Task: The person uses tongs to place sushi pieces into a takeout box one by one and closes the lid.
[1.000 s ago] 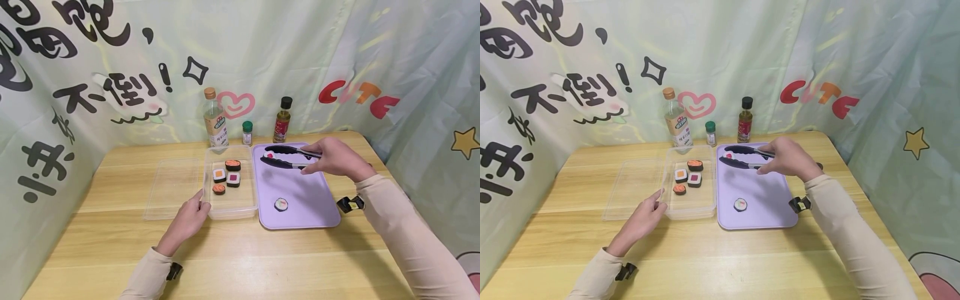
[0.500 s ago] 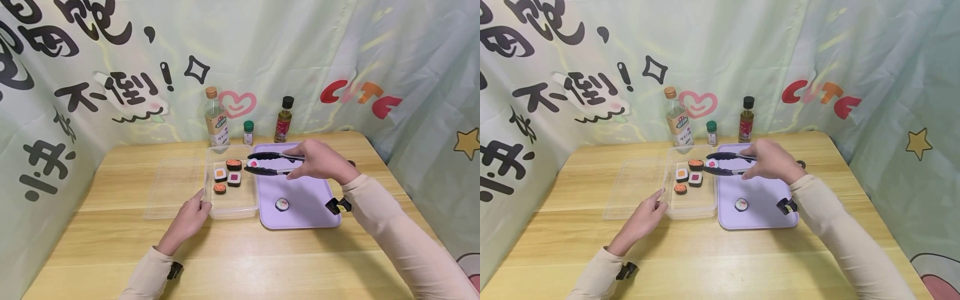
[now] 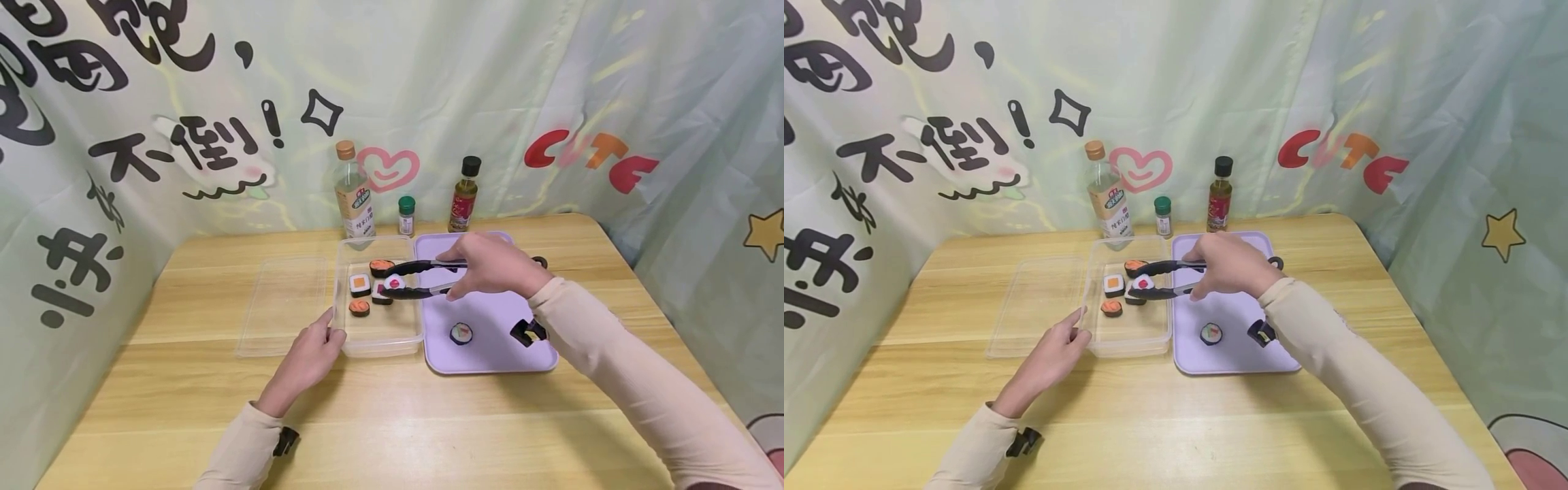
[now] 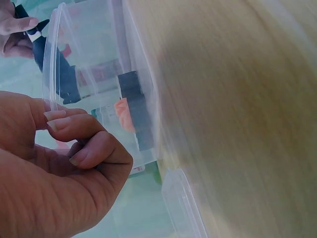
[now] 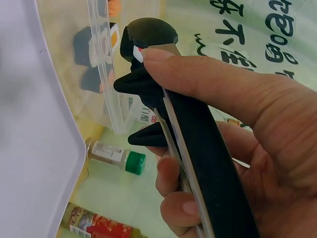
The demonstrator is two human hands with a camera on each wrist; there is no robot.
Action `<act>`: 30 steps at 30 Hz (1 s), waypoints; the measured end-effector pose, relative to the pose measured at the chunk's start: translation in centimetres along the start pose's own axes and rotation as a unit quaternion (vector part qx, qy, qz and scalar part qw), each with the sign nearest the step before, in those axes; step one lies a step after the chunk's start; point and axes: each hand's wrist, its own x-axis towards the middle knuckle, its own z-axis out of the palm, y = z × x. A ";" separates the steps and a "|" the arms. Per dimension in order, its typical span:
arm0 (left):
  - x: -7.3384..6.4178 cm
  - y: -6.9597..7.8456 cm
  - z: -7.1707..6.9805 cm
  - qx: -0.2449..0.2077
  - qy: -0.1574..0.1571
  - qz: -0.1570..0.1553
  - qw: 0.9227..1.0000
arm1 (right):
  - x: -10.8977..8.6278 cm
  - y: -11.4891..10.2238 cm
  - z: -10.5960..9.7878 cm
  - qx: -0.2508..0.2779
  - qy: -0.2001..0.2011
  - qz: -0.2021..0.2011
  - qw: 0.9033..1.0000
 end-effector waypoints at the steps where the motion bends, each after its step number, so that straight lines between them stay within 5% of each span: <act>1: 0.0 0.0 0.0 0.002 0.001 -0.001 1.000 | 0.2 -0.2 0.1 0.000 -0.004 0.000 1.000; 30: 0.0 0.3 -0.1 0.005 0.008 -0.006 1.000 | 3.0 -2.5 2.4 -0.033 -0.071 -0.007 0.997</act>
